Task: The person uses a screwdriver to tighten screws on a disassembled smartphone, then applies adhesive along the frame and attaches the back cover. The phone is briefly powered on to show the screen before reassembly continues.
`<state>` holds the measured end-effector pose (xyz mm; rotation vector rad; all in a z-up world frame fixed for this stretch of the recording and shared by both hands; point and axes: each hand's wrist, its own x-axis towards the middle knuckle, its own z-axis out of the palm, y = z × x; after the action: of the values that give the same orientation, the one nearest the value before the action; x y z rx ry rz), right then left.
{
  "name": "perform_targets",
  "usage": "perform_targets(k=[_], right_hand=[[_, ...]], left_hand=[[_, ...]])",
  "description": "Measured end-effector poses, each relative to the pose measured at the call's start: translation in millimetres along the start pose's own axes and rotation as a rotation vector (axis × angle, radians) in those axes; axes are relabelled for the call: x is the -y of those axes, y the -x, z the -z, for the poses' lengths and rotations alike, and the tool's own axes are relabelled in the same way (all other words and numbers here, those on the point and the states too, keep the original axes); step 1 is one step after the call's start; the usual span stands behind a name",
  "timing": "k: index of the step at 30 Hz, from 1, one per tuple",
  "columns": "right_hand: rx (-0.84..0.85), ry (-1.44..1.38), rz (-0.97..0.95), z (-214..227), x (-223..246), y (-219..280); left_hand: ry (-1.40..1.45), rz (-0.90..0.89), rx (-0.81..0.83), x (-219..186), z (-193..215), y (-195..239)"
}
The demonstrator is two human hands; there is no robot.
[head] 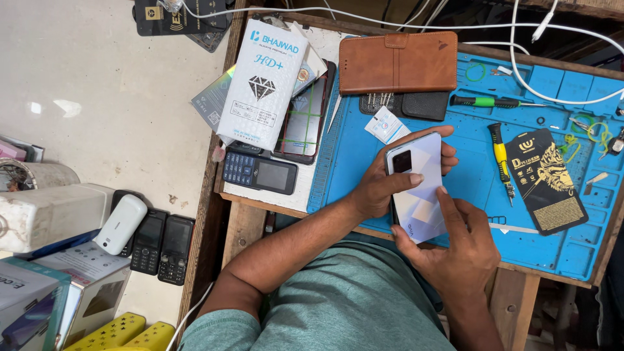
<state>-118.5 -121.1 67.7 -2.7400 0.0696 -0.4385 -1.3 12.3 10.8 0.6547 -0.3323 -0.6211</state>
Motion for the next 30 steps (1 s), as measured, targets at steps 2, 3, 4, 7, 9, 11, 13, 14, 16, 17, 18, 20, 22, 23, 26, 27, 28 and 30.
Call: perform_targets(k=[2, 3, 4, 7, 9, 11, 13, 14, 16, 17, 18, 20, 22, 23, 26, 27, 28, 30], right_hand=[[0.005, 0.021, 0.004, -0.5, -0.2, -0.1], [0.007, 0.033, 0.004, -0.8, -0.6, 0.0], [0.01, 0.043, 0.004, -1.1, -1.0, 0.3], [0.018, 0.073, 0.008, -2.8, -2.5, 1.3], [0.017, 0.09, 0.013, -4.6, -3.6, 2.0], [0.014, 0.084, 0.019, -6.8, -4.9, 2.2], [0.015, 0.083, 0.019, -7.9, -5.9, 3.0], [0.018, 0.085, 0.017, -8.4, -6.3, 3.4], [0.023, 0.086, 0.016, -8.6, -6.8, 4.6], [0.022, 0.086, 0.019, -8.7, -7.0, 4.7], [0.02, 0.086, 0.021, -8.7, -7.1, 4.8], [0.021, 0.094, 0.022, -8.6, -7.2, 5.3], [0.022, 0.095, 0.021, -8.6, -7.3, 5.6], [0.024, 0.092, 0.02, -8.5, -7.2, 5.7], [0.034, 0.096, 0.01, -7.7, -6.6, 4.9], [0.038, 0.1, 0.005, -7.0, -6.0, 4.5], [0.038, 0.099, 0.005, -5.6, -5.0, 4.3], [0.036, 0.098, 0.005, -3.2, -2.9, 2.3]], left_hand=[[0.004, 0.005, 0.002, -0.3, -0.5, 0.2], [0.007, 0.009, 0.003, -0.1, -0.7, 0.1], [0.006, 0.006, 0.006, 0.2, -0.6, 0.2], [0.013, 0.005, 0.01, 1.8, 0.2, 0.9], [0.029, 0.012, 0.011, 3.5, 1.4, 0.6], [0.081, 0.007, 0.014, 5.7, 2.4, -0.5], [0.1, 0.006, 0.01, 7.5, 3.5, -0.8], [0.093, 0.007, 0.004, 8.2, 4.0, -0.5], [0.086, 0.009, -0.004, 9.9, 4.7, 0.3], [0.084, 0.007, -0.005, 10.4, 4.9, 0.1], [0.083, 0.006, -0.005, 10.9, 5.0, -0.1], [0.08, 0.007, -0.017, 12.1, 4.8, -0.5], [0.066, 0.006, -0.025, 13.0, 4.6, -0.8], [0.053, 0.004, -0.027, 13.2, 4.7, -0.8], [0.043, 0.011, -0.03, 13.4, 4.9, -1.0], [0.044, 0.015, -0.031, 13.5, 4.8, -1.1], [0.055, 0.02, -0.037, 13.6, 4.3, -1.2], [0.077, 0.029, -0.047, 13.1, 3.6, -1.6]])
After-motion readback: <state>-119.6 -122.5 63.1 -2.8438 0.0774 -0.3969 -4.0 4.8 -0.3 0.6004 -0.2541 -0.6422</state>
